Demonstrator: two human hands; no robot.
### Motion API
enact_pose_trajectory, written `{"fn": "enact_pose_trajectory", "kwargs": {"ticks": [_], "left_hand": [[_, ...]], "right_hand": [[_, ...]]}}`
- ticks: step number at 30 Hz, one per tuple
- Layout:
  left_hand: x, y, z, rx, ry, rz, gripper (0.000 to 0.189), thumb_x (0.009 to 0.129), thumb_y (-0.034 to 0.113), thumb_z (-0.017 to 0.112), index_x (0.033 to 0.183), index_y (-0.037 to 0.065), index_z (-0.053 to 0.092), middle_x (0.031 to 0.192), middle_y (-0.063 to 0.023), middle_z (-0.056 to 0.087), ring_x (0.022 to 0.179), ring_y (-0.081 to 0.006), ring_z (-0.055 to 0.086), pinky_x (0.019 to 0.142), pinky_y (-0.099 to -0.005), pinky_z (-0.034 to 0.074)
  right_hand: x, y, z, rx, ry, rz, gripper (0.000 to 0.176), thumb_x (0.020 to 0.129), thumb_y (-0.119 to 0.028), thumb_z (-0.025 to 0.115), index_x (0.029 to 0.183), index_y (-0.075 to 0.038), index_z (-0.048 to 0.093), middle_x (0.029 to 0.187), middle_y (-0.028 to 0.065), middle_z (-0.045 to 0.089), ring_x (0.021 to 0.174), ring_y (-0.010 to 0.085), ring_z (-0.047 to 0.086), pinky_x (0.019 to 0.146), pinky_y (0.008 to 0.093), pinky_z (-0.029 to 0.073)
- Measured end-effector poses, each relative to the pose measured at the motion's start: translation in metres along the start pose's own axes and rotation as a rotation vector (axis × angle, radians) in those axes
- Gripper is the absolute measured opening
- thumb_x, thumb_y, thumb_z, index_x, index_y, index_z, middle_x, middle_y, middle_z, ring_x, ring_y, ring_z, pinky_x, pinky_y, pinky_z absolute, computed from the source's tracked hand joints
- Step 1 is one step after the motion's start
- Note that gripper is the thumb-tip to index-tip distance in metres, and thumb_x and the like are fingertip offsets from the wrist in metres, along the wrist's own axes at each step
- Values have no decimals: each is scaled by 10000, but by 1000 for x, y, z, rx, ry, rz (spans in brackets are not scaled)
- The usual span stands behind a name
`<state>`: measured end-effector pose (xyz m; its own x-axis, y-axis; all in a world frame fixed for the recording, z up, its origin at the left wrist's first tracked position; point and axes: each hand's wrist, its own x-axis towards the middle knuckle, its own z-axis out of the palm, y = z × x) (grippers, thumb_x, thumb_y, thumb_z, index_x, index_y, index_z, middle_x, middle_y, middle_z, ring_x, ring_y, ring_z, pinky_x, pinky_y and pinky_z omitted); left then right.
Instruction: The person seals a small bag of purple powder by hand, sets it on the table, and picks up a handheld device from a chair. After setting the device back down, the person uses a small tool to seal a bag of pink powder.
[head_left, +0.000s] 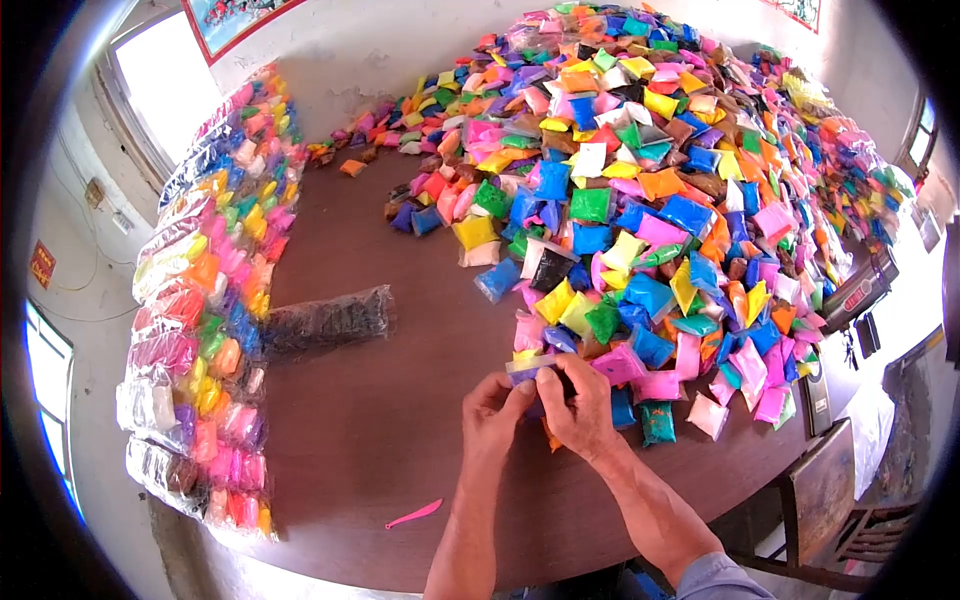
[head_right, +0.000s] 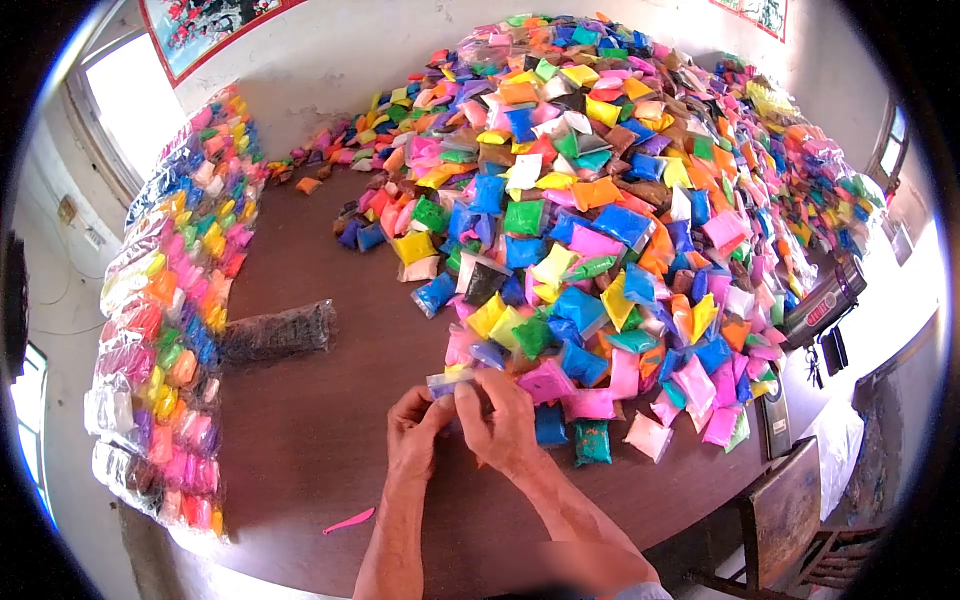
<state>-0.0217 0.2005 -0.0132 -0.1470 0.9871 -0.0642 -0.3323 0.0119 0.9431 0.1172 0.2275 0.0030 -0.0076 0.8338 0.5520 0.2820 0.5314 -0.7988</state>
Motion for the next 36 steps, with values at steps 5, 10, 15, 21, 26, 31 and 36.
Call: {"fn": "enact_pose_trajectory", "kwargs": {"ticks": [5, 10, 15, 21, 26, 31, 36], "left_hand": [[-3, 5, 6, 36, 52, -30, 68, 989, 132, 720, 951, 78, 703, 857, 64, 668, 760, -29, 588, 651, -207, 449], [1, -4, 2, -48, 76, -14, 54, 984, 113, 727, 982, 60, 737, 863, 52, 697, 731, -24, 579, 617, -203, 431], [2, -5, 1, -61, 52, -4, 70, 980, 135, 739, 983, 66, 742, 875, 55, 698, 743, -18, 582, 635, -197, 434], [-1, 0, -6, -75, 69, -62, 115, 989, 166, 740, 972, 53, 736, 883, 52, 693, 774, -35, 595, 670, -198, 452], [-1, 1, -6, -71, 74, -21, 122, 988, 164, 740, 970, 44, 733, 899, 42, 692, 820, -51, 603, 735, -218, 475], [-2, 3, -2, -36, 84, -25, 103, 994, 135, 721, 988, 34, 737, 924, 36, 701, 850, -53, 612, 760, -223, 485], [5, -14, -8, 24, 101, 68, 84, 997, 166, 722, 965, 88, 726, 863, 42, 692, 718, -49, 591, 604, -211, 447]], "right_hand": [[-1, -1, -1, -1, -11, 14, 67, 944, -60, 652, 949, 7, 657, 792, 172, 658, 697, 349, 662, 605, 413, 507], [0, 0, 0, -21, -17, -71, 50, 933, -43, 660, 937, 5, 653, 791, 178, 663, 696, 367, 668, 608, 417, 515], [-1, 1, 2, -8, 9, -29, 33, 927, -24, 659, 916, 6, 649, 784, 177, 663, 713, 371, 675, 622, 421, 522], [2, 1, 2, -22, -30, -163, 42, 950, -30, 649, 931, 6, 637, 770, 150, 631, 638, 299, 635, 565, 374, 475], [-1, 1, 6, -26, -9, -134, 32, 954, -31, 652, 961, 0, 647, 770, 143, 626, 631, 294, 623, 565, 374, 474], [-1, -2, 3, -18, 0, -108, 25, 955, -28, 654, 953, -4, 652, 751, 133, 620, 613, 274, 605, 558, 367, 462], [-2, 2, 5, -28, 9, -156, 20, 939, -6, 674, 927, 1, 661, 735, 119, 613, 599, 251, 597, 546, 358, 451]]}}
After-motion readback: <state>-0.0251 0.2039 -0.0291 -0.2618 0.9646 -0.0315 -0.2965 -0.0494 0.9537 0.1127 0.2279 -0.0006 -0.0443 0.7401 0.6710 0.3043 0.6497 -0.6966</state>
